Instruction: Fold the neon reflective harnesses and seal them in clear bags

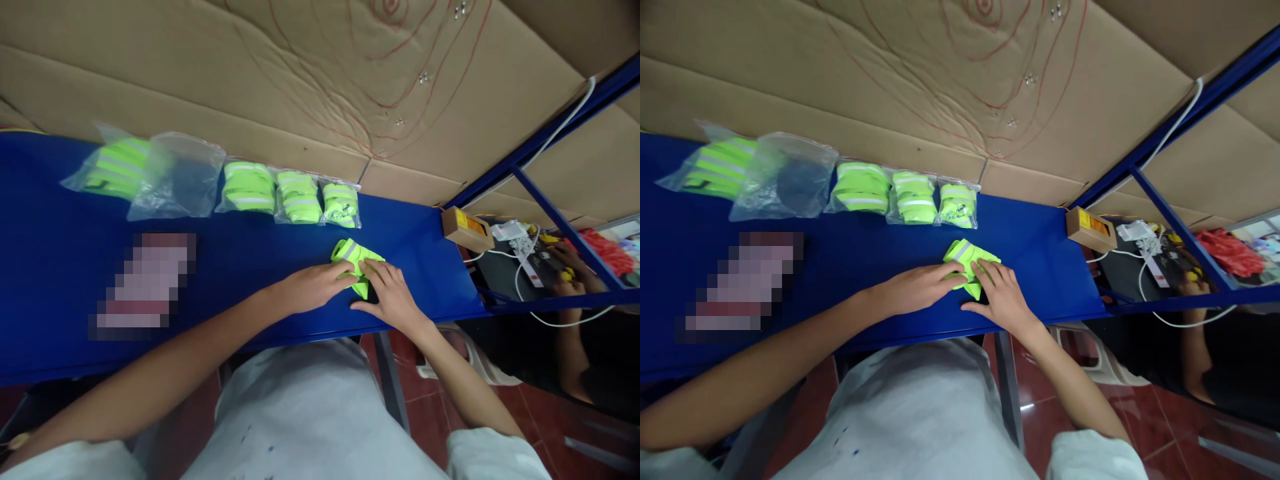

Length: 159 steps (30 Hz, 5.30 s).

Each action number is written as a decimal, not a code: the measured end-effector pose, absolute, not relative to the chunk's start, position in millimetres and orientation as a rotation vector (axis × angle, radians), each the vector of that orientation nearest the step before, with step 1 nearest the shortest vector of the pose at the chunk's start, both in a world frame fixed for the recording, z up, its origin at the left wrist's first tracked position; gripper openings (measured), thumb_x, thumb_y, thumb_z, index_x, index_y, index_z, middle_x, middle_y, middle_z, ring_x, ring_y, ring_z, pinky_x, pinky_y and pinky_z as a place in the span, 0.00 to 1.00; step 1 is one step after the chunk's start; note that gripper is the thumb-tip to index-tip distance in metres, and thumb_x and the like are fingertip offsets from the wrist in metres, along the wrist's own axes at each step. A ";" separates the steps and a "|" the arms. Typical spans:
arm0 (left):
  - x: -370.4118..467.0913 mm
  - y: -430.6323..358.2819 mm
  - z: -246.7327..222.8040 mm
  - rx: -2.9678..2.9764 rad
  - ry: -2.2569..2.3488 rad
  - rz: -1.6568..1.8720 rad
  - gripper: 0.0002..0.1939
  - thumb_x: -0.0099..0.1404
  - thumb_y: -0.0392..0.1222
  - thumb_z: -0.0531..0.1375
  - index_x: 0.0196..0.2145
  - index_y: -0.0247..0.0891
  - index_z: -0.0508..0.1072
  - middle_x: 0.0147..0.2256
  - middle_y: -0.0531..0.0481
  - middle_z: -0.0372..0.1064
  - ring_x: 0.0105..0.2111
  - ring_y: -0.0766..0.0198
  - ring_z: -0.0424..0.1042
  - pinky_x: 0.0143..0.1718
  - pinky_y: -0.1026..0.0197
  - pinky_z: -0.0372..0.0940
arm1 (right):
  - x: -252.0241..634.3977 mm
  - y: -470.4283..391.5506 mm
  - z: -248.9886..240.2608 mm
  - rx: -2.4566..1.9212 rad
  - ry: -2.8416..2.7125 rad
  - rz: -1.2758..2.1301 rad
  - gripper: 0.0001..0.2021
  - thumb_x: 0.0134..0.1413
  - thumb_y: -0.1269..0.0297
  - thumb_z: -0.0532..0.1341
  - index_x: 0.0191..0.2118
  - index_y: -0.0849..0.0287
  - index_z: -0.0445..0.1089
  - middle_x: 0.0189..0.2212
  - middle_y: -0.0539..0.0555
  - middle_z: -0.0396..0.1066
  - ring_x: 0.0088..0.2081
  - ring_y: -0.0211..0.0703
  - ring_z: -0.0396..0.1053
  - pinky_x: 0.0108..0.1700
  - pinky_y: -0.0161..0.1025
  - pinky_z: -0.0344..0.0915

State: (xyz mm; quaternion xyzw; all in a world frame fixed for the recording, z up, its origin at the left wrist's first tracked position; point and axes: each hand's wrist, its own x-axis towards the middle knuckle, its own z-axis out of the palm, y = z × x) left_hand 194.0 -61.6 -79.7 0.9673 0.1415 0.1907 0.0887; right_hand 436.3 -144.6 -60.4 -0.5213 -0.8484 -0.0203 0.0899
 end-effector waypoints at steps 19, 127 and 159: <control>254.0 11.0 -57.3 2.500 0.547 0.310 0.19 0.65 0.58 0.66 0.41 0.39 0.75 0.44 0.48 0.71 0.46 0.58 0.71 0.49 0.58 0.58 | 448.5 -126.8 -70.9 -1.350 -2.256 0.185 0.34 0.57 0.40 0.66 0.61 0.57 0.63 0.57 0.65 0.69 0.59 0.57 0.70 0.56 0.52 0.72; 206.4 -55.2 -48.4 2.833 1.095 0.751 0.41 0.71 0.53 0.59 0.74 0.43 0.46 0.56 0.41 0.72 0.52 0.50 0.72 0.51 0.51 0.60 | 409.8 -66.5 -40.3 -1.106 -1.702 1.469 0.21 0.63 0.42 0.63 0.48 0.53 0.78 0.41 0.52 0.80 0.42 0.46 0.76 0.48 0.44 0.72; 150.4 -28.0 -9.1 1.100 0.830 0.852 0.19 0.52 0.45 0.75 0.41 0.41 0.80 0.33 0.52 0.74 0.31 0.65 0.73 0.35 0.61 0.68 | 416.4 -71.3 -22.7 -1.268 -1.446 1.463 0.20 0.48 0.51 0.76 0.27 0.56 0.67 0.21 0.46 0.68 0.22 0.33 0.62 0.24 0.32 0.58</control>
